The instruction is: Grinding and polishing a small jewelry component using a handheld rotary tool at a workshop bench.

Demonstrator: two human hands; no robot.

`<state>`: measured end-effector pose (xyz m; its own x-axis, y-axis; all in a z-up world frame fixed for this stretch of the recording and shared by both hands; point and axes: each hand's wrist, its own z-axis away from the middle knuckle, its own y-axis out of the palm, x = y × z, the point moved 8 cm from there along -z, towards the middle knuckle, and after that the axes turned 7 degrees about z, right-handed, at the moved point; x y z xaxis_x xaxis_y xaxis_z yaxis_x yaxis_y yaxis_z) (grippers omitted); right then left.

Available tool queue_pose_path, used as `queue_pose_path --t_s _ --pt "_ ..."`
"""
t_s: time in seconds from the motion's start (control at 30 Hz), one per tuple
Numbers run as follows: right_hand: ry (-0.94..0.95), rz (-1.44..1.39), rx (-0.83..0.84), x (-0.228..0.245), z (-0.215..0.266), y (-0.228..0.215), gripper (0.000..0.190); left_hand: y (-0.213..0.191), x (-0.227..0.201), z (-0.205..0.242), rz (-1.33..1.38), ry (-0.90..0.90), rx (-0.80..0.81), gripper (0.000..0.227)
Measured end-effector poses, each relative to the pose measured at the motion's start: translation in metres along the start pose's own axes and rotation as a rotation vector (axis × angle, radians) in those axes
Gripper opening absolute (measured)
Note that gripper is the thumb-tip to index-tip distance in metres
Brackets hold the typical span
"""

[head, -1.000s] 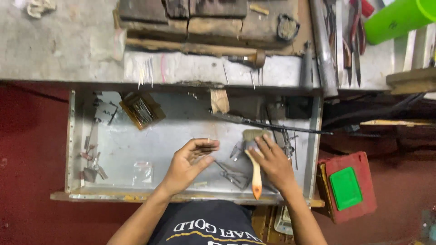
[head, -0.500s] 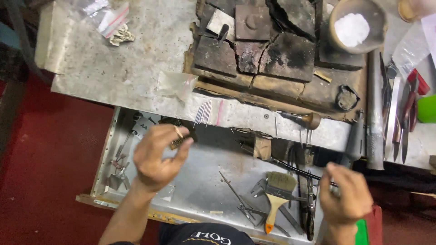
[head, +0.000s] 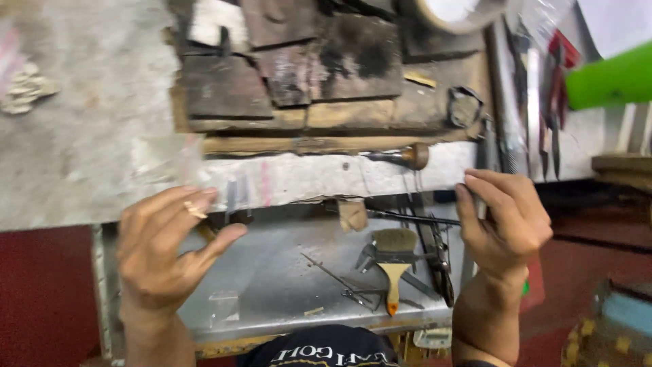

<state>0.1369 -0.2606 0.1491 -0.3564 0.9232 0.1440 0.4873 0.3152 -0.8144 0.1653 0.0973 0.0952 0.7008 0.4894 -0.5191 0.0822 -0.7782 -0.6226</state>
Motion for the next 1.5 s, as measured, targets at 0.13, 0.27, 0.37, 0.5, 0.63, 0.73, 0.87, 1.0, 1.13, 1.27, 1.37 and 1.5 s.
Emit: queue_pose_path --t_s 0.13,0.27,0.37,0.5,0.63,0.73,0.87,1.0,1.13,1.27,1.37,1.5 --pt "-0.008 -0.063 0.057 -0.001 -0.004 0.005 0.006 0.001 0.005 -0.002 -0.034 -0.029 -0.024 0.057" --pt "-0.054 -0.119 0.092 0.002 -0.023 0.015 0.014 -0.001 0.006 0.003 -0.002 -0.019 -0.055 0.064" --pt "-0.119 -0.107 0.202 0.004 -0.036 0.031 0.027 -0.002 0.002 0.007 0.007 -0.044 -0.063 0.061" --pt "-0.172 -0.129 0.244 0.011 -0.049 0.041 0.025 -0.002 0.000 0.014 -0.024 -0.064 -0.093 0.057" --pt "-0.192 -0.181 0.275 0.011 -0.050 0.044 0.023 0.000 -0.001 0.019 -0.009 -0.094 -0.112 0.053" --pt "-0.177 -0.154 0.249 -0.001 -0.039 0.035 0.024 0.001 0.001 0.025 0.034 -0.078 -0.131 0.050" --pt "-0.109 0.017 0.190 -0.025 -0.008 0.009 0.028 -0.009 0.003 0.035 0.063 -0.093 -0.187 0.045" --pt "-0.054 0.075 0.196 -0.024 0.004 -0.002 0.024 -0.017 0.011 0.034 0.025 -0.175 -0.302 0.037" --pt "-0.095 0.183 0.175 -0.028 0.014 0.009 0.026 -0.041 0.019 0.022 -0.056 -0.215 -0.388 0.030" --pt "-0.139 0.225 0.123 -0.027 0.018 0.011 0.035 -0.074 0.048 0.022 -0.210 -0.355 -0.470 0.043" --pt "-0.129 0.194 0.087 -0.031 0.024 0.008 0.036 -0.093 0.079 0.006 -0.267 -0.333 -0.438 0.061" --pt "-0.157 0.225 0.092 -0.035 0.029 0.002 0.033 -0.115 0.109 -0.022 -0.271 -0.328 -0.453 0.063"
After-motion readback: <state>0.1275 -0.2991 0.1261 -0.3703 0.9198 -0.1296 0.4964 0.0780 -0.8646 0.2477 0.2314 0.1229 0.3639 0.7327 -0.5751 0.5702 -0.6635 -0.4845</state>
